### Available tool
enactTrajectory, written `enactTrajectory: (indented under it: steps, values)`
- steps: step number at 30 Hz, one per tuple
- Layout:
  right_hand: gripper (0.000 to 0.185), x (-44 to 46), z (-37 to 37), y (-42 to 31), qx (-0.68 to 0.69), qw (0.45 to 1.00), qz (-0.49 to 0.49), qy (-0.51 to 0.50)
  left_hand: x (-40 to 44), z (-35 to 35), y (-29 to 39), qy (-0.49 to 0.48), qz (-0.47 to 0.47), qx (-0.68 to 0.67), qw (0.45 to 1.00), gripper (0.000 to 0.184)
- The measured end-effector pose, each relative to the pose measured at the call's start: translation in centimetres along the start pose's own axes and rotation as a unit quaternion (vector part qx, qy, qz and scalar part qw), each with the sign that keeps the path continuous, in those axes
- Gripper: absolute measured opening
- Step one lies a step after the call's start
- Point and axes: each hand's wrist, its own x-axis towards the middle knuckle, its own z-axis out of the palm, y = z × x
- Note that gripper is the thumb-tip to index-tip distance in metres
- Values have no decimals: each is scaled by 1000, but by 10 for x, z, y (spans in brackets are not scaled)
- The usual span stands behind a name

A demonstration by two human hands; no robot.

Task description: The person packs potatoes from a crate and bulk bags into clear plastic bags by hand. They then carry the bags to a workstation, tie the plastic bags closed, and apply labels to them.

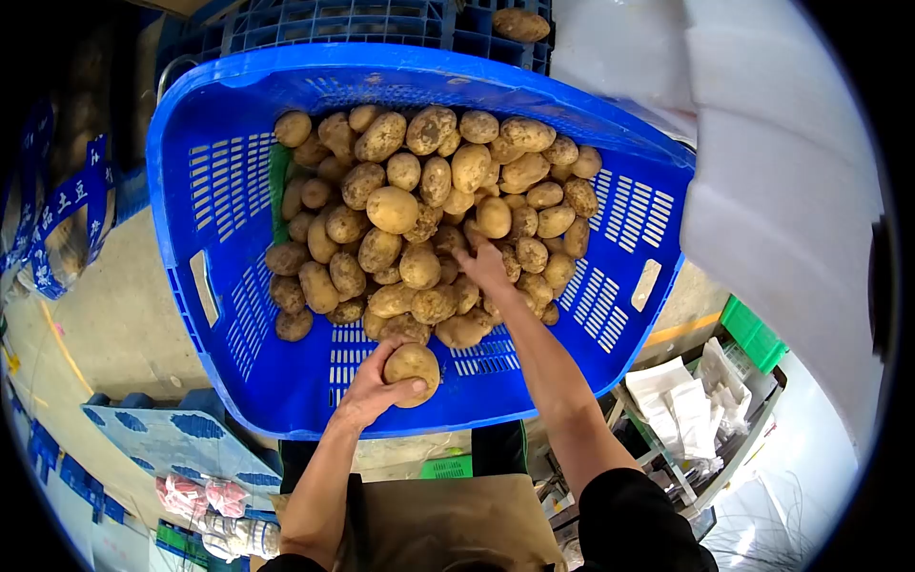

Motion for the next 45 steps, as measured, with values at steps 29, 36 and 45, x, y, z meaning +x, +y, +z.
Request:
enactTrajectory:
  steps: [29, 36, 45]
  values:
    - [61, 13, 2, -81, -134, 976, 147, -85, 3, -5, 0, -42, -7, -179, 983, 38]
    - [73, -10, -2, -84, -170, 981, 89, -38, 0, -9, 3, -59, -23, -234, 970, 34]
    - [82, -17, -4, -65, -114, 993, 15, -5, 3, -9, 1, -61, -17, -241, 968, 31]
